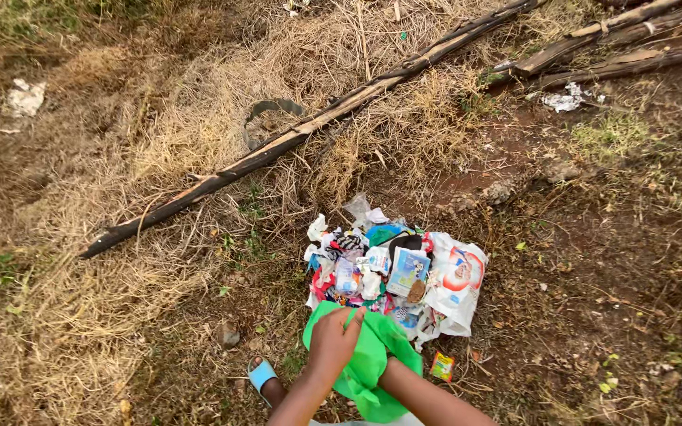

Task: The person sorts through a pile of trash and recyclables on the ground, picking up and examining items such as a book, plastic wrappers, and papers before placing some into a green bag.

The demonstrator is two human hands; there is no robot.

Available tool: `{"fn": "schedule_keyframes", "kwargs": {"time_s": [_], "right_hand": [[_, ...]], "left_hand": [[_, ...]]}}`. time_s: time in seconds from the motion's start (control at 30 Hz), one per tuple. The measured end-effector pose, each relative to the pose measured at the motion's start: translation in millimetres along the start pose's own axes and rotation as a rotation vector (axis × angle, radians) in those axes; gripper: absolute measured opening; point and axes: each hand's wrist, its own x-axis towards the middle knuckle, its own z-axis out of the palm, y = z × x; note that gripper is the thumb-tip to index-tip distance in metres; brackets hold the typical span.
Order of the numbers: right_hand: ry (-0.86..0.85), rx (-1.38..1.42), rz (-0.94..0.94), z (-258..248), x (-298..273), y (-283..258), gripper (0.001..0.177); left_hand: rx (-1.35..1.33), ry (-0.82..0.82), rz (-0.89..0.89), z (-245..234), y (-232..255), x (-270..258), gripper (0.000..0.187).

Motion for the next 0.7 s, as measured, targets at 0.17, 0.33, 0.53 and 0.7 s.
{"fn": "schedule_keyframes", "kwargs": {"time_s": [0.17,0.33,0.53,0.7], "right_hand": [[0.018,-1.084,0.090,-22.3,-6.6,-47.6,0.052],[0.049,-1.180,0.050,-22.4,-56.1,-106.9,0.050],[0.270,-1.081,0.027,-50.1,-87.7,-154.2,0.012],[0.603,-0.756,0.119,-64.9,-90.3,-145.8,0.014]], "left_hand": [[-0.131,0.200,-0.021,-6.0,-9.2,8.6,0.032],[-0.135,0.312,-0.078,-36.9,-10.5,12.4,0.036],[-0.248,0.207,-0.073,-45.7,4.7,8.3,0.040],[-0.116,0.158,-0.022,-29.3,5.8,7.2,0.053]]}}
